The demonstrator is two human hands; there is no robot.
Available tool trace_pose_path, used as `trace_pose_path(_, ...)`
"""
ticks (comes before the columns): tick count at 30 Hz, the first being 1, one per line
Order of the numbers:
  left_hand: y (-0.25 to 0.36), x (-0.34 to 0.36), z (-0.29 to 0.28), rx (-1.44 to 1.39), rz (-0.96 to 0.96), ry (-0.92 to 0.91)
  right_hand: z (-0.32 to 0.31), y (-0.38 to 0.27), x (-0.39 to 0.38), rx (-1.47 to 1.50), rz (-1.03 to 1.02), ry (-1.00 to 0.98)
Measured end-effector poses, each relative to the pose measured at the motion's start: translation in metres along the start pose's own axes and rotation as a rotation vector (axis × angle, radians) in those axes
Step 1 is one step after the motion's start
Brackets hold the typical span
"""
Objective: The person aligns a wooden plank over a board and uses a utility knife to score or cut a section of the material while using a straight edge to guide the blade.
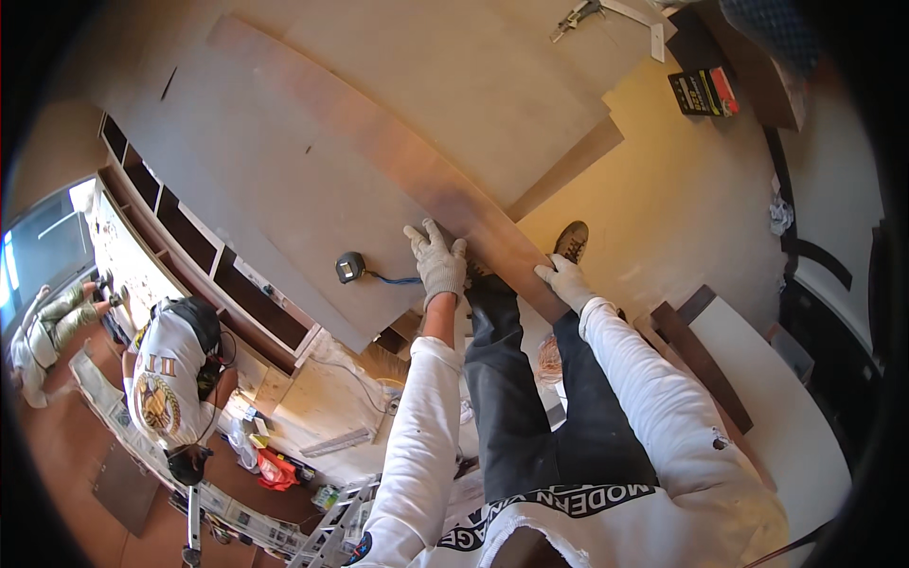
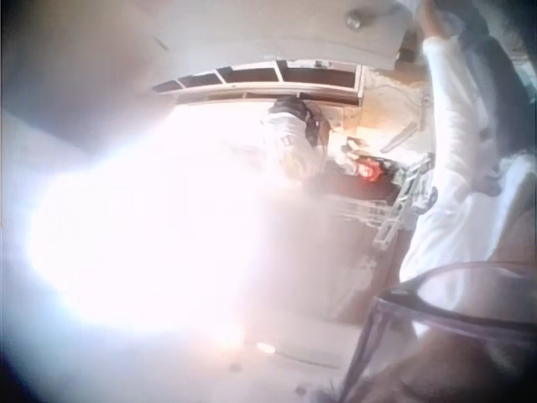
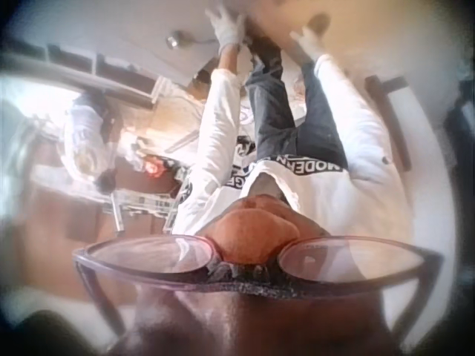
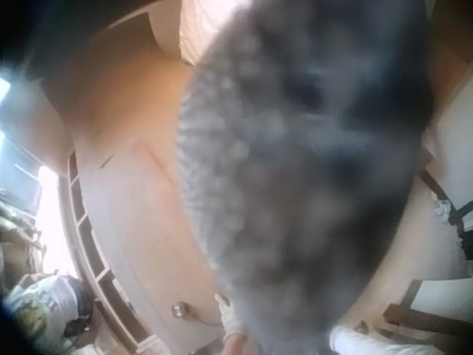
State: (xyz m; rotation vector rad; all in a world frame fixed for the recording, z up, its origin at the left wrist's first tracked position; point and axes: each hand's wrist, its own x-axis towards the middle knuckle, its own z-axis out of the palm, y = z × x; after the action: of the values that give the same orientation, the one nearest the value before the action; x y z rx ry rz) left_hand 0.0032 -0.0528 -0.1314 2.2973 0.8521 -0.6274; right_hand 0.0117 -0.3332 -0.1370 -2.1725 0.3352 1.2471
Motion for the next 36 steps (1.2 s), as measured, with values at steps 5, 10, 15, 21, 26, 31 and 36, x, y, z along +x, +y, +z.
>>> trace_pose_path(5, 0.002, 0.003, 0.002, 0.037, 0.046, -0.031, -0.008, -0.002, -0.006, -0.051, 0.011, -0.009)
trace_pose_path(10, -0.011, 0.008, -0.001, 0.006, 0.063, -0.040, -0.005, -0.019, -0.018, -0.093, 0.006, 0.038)
trace_pose_path(15, -0.016, 0.009, -0.004, -0.025, 0.065, -0.062, -0.008, -0.021, -0.019, -0.107, 0.017, 0.005)
trace_pose_path(21, -0.012, 0.007, -0.009, -0.048, 0.080, -0.050, 0.004, -0.012, -0.019, -0.099, -0.037, 0.084)
trace_pose_path(26, -0.016, 0.008, -0.010, -0.043, 0.079, -0.049, 0.009, -0.014, -0.019, -0.115, -0.018, 0.061)
trace_pose_path(31, -0.015, 0.008, -0.012, -0.011, 0.071, -0.077, 0.004, -0.015, -0.020, -0.077, -0.032, 0.031)
trace_pose_path(36, -0.003, 0.005, -0.011, 0.038, 0.031, -0.058, 0.006, -0.011, -0.019, -0.100, -0.022, 0.057)
